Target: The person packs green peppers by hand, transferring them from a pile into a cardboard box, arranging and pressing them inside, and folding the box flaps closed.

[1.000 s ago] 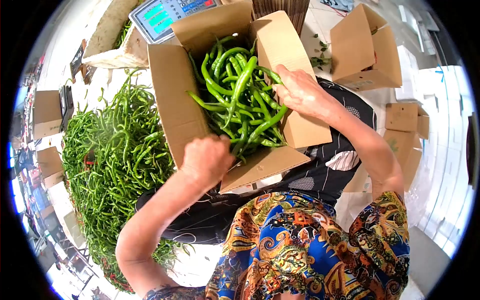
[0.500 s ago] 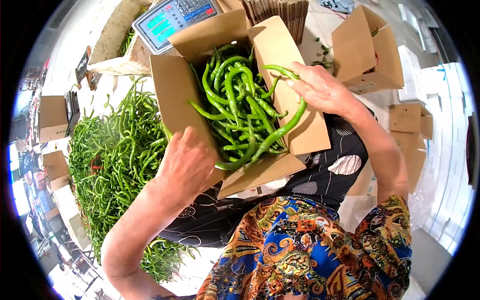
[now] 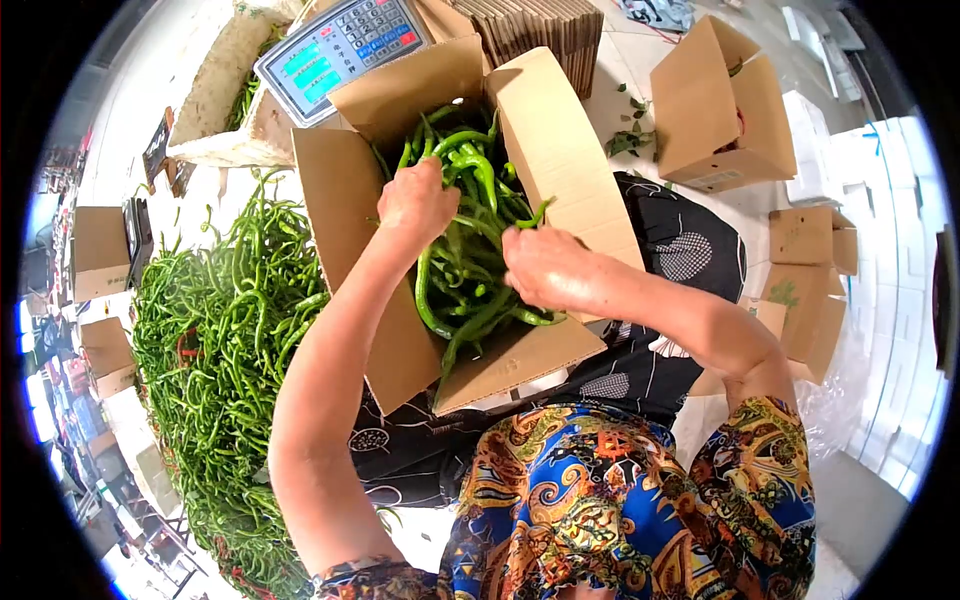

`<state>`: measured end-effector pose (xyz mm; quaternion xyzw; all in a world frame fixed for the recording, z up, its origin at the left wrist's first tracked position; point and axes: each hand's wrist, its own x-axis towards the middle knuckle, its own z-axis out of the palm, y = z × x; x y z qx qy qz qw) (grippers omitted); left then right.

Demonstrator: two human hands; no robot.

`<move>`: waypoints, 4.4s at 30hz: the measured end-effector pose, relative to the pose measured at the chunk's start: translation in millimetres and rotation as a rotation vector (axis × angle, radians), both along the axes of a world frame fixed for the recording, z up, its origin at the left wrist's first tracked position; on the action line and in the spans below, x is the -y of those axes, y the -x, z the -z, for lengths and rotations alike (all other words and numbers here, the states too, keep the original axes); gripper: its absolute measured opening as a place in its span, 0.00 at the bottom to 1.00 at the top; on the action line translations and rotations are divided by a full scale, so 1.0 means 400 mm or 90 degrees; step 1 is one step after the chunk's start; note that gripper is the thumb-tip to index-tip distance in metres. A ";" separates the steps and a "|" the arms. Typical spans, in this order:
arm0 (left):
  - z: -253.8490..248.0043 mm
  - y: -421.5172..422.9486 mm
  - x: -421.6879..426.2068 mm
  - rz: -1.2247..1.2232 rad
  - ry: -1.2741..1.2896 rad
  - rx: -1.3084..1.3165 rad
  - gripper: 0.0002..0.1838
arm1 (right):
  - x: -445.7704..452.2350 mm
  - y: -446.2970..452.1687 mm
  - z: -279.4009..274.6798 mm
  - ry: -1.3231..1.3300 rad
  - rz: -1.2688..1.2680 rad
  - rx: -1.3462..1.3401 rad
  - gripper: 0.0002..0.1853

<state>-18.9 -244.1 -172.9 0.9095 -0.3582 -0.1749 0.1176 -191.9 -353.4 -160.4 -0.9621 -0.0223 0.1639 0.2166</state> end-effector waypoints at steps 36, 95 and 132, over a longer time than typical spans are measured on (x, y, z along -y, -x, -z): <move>-0.092 0.109 -0.231 0.142 0.140 -0.030 0.18 | 0.013 0.034 -0.053 -0.038 0.114 0.166 0.11; 0.512 -0.141 -0.880 -0.217 -0.061 0.431 0.17 | -0.156 -0.065 -0.060 -0.317 0.007 -0.172 0.09; -0.049 -0.129 -0.982 -0.418 0.514 0.086 0.10 | -0.201 -0.093 -0.117 -0.232 -0.152 -0.107 0.13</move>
